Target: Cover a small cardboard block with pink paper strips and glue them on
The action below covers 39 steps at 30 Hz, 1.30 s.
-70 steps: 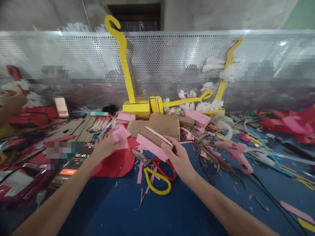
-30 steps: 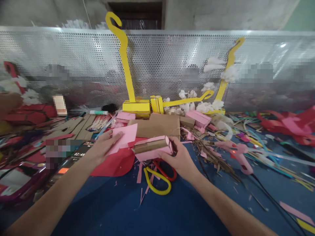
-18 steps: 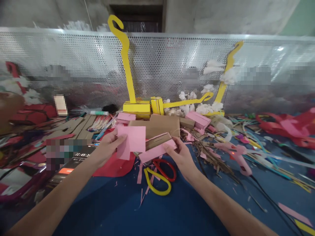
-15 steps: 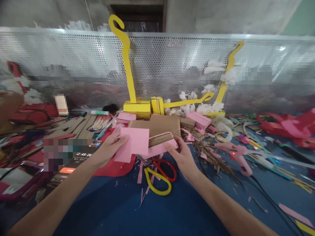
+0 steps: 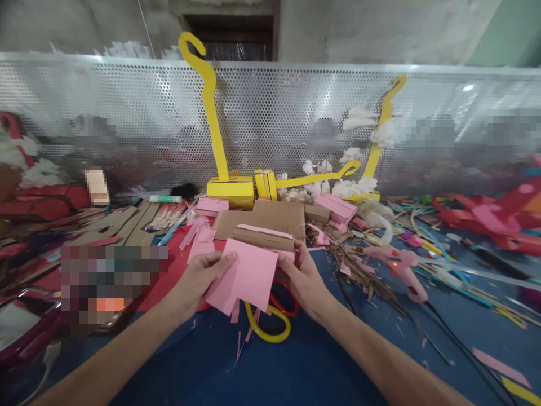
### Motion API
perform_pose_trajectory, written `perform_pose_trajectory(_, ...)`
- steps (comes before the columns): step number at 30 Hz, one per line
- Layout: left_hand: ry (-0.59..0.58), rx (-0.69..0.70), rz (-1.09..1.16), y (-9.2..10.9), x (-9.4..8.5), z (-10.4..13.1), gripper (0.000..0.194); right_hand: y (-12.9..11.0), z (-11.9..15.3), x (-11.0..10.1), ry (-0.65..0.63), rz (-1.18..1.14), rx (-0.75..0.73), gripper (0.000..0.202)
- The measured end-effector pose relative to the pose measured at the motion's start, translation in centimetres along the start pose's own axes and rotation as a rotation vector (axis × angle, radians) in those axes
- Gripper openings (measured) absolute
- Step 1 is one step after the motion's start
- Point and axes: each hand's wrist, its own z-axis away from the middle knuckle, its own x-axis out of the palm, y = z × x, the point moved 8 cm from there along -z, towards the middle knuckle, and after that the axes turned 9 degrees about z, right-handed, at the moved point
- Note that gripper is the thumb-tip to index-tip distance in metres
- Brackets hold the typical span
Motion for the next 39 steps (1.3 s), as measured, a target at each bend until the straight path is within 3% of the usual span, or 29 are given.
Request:
perform_pose_trajectory(4,0.001,0.036,0.045,-0.3,0.8,0.6,0.042,0.4,0.5,0.3,-0.026,0.016,0.062,0.052)
perform_pose_trajectory(8,0.07,0.127,-0.012,0.4,0.4,0.8,0.049,0.4,0.5,0.4,-0.041,0.035,0.062,0.053)
perform_pose_trajectory(13,0.104,0.122,-0.048,0.6,0.0,0.8,0.046,0.5,0.5,0.4,-0.057,0.078,0.058,0.05)
perform_pose_trajectory(23,0.144,0.206,-0.176,1.5,-0.3,1.0,0.059,0.7,0.5,0.3,-0.054,0.127,0.069,0.056)
perform_pose_trajectory(39,0.143,0.185,-0.129,1.0,-0.4,0.9,0.053,0.6,0.4,0.1,-0.047,0.104,0.062,0.058)
